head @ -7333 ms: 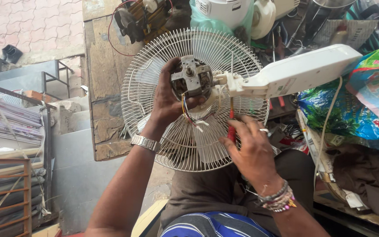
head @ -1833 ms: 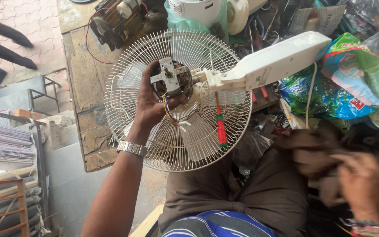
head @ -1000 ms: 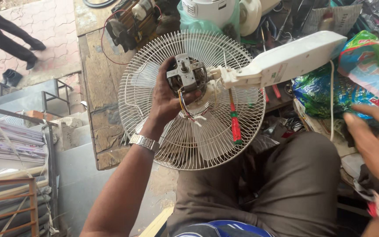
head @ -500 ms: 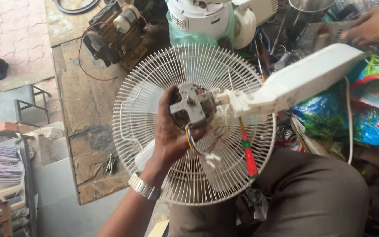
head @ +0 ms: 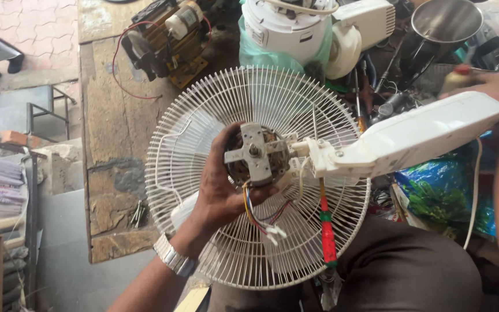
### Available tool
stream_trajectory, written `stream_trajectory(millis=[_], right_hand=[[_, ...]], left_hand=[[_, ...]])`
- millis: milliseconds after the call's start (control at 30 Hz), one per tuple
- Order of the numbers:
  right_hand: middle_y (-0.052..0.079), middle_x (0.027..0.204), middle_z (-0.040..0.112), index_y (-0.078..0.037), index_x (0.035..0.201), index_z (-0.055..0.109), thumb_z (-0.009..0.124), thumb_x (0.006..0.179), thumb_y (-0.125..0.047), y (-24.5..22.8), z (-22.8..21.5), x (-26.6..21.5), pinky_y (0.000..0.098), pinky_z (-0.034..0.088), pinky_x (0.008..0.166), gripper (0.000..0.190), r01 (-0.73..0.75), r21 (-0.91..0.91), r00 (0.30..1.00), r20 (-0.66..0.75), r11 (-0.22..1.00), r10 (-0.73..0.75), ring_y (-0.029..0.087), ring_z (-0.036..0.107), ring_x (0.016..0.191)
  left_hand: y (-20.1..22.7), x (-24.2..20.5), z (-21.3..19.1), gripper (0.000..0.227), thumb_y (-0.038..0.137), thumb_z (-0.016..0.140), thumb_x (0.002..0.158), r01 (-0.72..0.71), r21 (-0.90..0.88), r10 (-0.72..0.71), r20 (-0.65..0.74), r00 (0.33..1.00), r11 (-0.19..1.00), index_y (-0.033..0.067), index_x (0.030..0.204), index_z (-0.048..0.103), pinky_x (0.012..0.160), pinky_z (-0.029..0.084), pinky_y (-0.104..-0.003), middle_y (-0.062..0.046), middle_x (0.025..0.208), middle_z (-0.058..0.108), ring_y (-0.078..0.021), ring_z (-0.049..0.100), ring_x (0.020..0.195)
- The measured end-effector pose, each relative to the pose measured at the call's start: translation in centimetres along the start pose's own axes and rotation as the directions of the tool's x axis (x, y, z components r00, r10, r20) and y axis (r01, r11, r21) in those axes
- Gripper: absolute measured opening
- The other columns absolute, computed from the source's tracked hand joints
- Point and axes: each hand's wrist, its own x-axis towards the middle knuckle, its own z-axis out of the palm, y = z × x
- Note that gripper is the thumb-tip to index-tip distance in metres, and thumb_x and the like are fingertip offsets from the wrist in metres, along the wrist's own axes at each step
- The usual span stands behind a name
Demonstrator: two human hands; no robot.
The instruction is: The person manipulates the wires and casing of a fan motor, uses a screwdriver to adjust components, wipes the motor with a cloth, and applies oil from a small bottle to the shaft.
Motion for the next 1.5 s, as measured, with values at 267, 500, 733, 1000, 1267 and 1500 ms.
stream_trajectory(millis=[267,500,733,1000,1267,1500], right_hand=[[0.013,0.112,0.07,-0.01,0.136,0.059,0.083,0.093,-0.02,-13.1,-3.5,-9.5,0.03,0.056,0.078,0.051,0.363,0.531,0.917,-0.347,0.766,-0.194,0.023,0.07,0.095],[0.011,0.113,0.068,-0.004,0.134,0.058,0.084,0.096,-0.012,-24.1,-0.2,-19.4,0.0247,0.058,0.077,0.047,0.45,0.832,0.878,-0.344,0.326,-0.333,0.019,0.07,0.094],[0.013,0.111,0.065,0.002,0.133,0.054,0.087,0.102,0.002,-28.2,2.7,-22.4,0.0237,0.059,0.082,0.046,0.332,0.915,0.921,-0.263,0.228,-0.287,0.017,0.066,0.092],[0.013,0.123,0.068,-0.001,0.133,0.054,0.084,0.09,-0.004,-31.3,4.0,-24.9,0.0341,0.064,0.1,0.052,0.305,0.838,0.935,-0.172,0.453,-0.311,0.021,0.073,0.115],[0.012,0.125,0.065,0.001,0.137,0.053,0.085,0.095,-0.002,-31.0,5.4,-24.9,0.0333,0.061,0.112,0.053,0.38,0.832,0.89,-0.21,0.404,-0.405,0.018,0.068,0.117],[0.012,0.124,0.066,0.002,0.137,0.054,0.085,0.096,-0.003,-31.0,5.5,-25.1,0.0327,0.061,0.11,0.052,0.402,0.811,0.888,-0.233,0.425,-0.396,0.019,0.069,0.117]], left_hand=[[-0.6,0.3,-0.2,0.114,0.033,0.095,0.071,0.016,-0.011,-0.016,0.009,1.0,1.0,0.0095,0.158,0.026,0.116,0.056,-0.043,-0.018,0.146,0.048,-0.0322,0.059,0.136],[-0.9,0.2,-0.1,0.119,0.029,0.096,0.068,0.034,-0.1,-0.031,0.026,0.999,0.994,0.0106,0.16,0.023,0.12,0.053,-0.045,-0.016,0.149,0.044,-0.0328,0.054,0.142],[-1.5,-0.1,-0.3,0.118,0.028,0.097,0.071,0.03,-0.13,-0.027,0.026,0.999,0.991,0.0111,0.162,0.024,0.125,0.049,-0.046,-0.015,0.153,0.044,-0.0324,0.05,0.146],[-1.3,0.0,-0.4,0.117,0.028,0.097,0.071,0.009,-0.092,-0.008,0.012,1.0,0.996,0.0107,0.161,0.025,0.126,0.047,-0.044,-0.014,0.154,0.045,-0.0306,0.051,0.147],[-1.1,0.1,-0.4,0.116,0.029,0.097,0.071,-0.014,-0.003,0.014,0.006,1.0,1.0,0.0115,0.161,0.025,0.126,0.045,-0.045,-0.015,0.154,0.046,-0.0312,0.05,0.147],[-1.2,0.1,-0.6,0.118,0.038,0.096,0.07,0.009,0.081,-0.009,-0.004,1.0,0.997,0.0116,0.161,0.025,0.126,0.045,-0.046,-0.016,0.154,0.046,-0.0324,0.049,0.148]])
